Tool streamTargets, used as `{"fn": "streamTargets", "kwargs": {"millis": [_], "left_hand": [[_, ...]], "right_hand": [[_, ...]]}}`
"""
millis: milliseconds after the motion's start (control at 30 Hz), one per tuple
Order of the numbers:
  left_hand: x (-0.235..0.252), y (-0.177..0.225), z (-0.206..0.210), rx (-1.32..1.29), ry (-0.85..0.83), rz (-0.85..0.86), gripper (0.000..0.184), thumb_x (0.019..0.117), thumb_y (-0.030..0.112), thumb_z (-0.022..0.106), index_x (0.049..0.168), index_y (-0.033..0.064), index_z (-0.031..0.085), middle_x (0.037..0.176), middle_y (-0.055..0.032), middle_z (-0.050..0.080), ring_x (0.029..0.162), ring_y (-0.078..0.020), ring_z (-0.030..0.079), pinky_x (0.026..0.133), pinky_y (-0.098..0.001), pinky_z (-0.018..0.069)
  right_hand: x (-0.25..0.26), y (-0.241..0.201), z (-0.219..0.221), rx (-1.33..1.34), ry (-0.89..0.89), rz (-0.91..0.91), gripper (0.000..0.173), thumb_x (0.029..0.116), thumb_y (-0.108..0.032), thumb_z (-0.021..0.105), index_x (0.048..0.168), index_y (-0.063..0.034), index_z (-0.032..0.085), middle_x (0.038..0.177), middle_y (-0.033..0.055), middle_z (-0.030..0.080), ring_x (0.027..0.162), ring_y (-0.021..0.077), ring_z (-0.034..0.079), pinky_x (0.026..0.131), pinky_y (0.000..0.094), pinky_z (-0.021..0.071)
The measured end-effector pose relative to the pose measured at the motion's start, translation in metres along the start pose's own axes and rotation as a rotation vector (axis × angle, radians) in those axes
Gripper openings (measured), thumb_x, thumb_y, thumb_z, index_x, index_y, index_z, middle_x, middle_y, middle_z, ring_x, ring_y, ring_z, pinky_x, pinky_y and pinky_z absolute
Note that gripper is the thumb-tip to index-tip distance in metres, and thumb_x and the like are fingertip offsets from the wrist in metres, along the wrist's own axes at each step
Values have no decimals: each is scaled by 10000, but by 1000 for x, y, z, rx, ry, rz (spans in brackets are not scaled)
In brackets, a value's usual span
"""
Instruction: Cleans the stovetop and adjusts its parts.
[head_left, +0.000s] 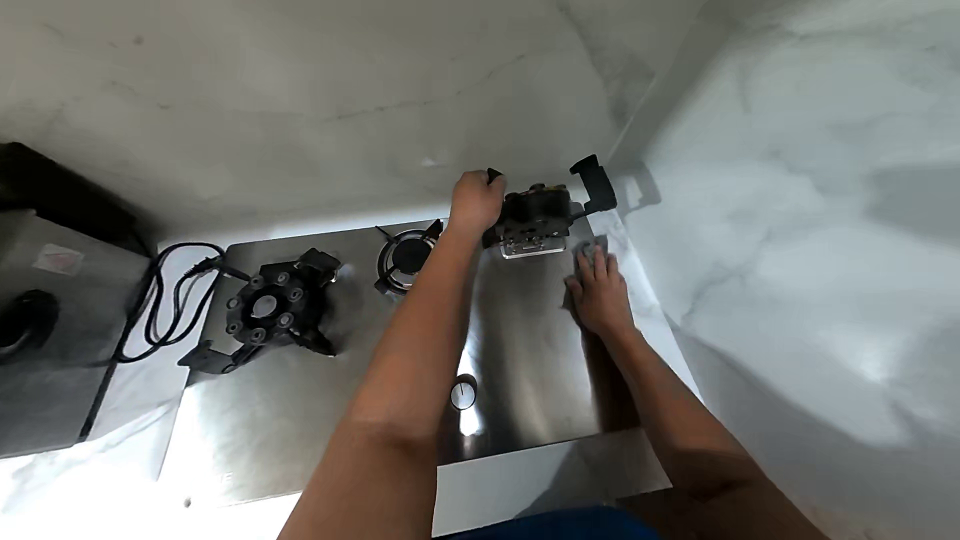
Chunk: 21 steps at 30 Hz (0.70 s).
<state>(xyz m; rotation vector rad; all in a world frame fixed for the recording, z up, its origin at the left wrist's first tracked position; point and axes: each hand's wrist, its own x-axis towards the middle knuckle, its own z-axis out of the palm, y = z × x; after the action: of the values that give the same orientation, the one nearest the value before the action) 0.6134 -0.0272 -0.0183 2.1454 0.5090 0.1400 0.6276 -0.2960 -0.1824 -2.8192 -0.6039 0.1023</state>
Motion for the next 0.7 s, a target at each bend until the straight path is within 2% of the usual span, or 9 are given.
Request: {"fn": "streamTargets", "kwargs": {"millis": [100, 167, 233, 300, 333, 400, 500, 600, 700], "left_hand": [[-36, 2, 7, 57, -31, -5, 395, 1101, 316, 468, 1172, -9, 681, 1019, -212, 697, 963, -344, 685, 888, -557, 535], [-68, -1, 16, 153, -60, -39, 427, 1101, 354, 469, 1159, -20, 667, 1026, -234, 693, 987, -385, 688, 888, -594, 534], [-102, -19, 35, 246, -78, -35, 453, 1089, 398, 482, 1121, -17, 660, 1004, -223, 689, 960, -384, 691, 847, -589, 554], [-127, -38, 51, 312, -157, -34, 469, 1094, 403, 458, 1226, 0, 659, 1164, -206, 690, 1084, -362, 687, 945, -560, 546], [-136, -45, 57, 330, -188, -38, 480, 1101, 393, 439, 1265, -5, 654, 1243, -207, 674, 1141, -363, 673, 984, -553, 529], [-147, -54, 67, 342, -202, -47, 479, 1107, 370, 422, 1243, -25, 659, 1290, -212, 650, 1163, -368, 661, 984, -548, 523], [-155, -63, 76, 346, -198, -52, 470, 1110, 338, 414, 1239, -41, 659, 1323, -215, 637, 1173, -375, 656, 989, -538, 522], [-155, -66, 76, 375, -217, -47, 465, 1110, 345, 429, 1255, -33, 657, 1334, -212, 631, 1207, -374, 640, 999, -533, 520], [-159, -67, 66, 451, -292, -50, 524, 1067, 405, 534, 1417, 17, 579, 1446, -188, 572, 1364, -360, 529, 1101, -519, 460]], "right_hand": [[-86, 12, 3, -33, 77, 17, 607, 1077, -469, 375, 1567, -118, 445, 1653, 254, 293, 1465, 522, 354, 1125, 645, 381], [-131, 21, -4, 26, 132, 46, 465, 1056, -281, 511, 1485, -111, 559, 1553, 304, 426, 1328, 568, 483, 1001, 687, 453], [-141, 34, -24, 159, 121, 105, 386, 977, -37, 587, 1351, -77, 675, 1345, 345, 578, 1161, 568, 583, 938, 683, 497], [-119, 41, -65, 327, -34, 238, 389, 996, 9, 534, 1365, -44, 645, 1299, 315, 619, 1169, 487, 620, 994, 634, 496], [-103, 37, -88, 401, -34, 248, 399, 1013, -3, 516, 1403, -21, 597, 1304, 298, 627, 1153, 444, 643, 988, 610, 508], [-68, 13, -134, 484, 72, 184, 430, 1028, -52, 538, 1455, -13, 508, 1280, 284, 633, 1074, 405, 673, 915, 591, 541], [-6, -43, -184, 492, 150, 9, 486, 1003, -59, 628, 1447, 6, 440, 1189, 301, 626, 1013, 442, 657, 866, 626, 529], [66, -114, -188, 457, 58, -263, 460, 985, -15, 623, 1419, 30, 477, 1330, 308, 590, 1199, 460, 615, 1000, 622, 494], [138, -174, -134, 354, -163, -571, 383, 954, -33, 669, 1324, 22, 588, 1362, 267, 592, 1279, 420, 575, 1089, 584, 453]]}}
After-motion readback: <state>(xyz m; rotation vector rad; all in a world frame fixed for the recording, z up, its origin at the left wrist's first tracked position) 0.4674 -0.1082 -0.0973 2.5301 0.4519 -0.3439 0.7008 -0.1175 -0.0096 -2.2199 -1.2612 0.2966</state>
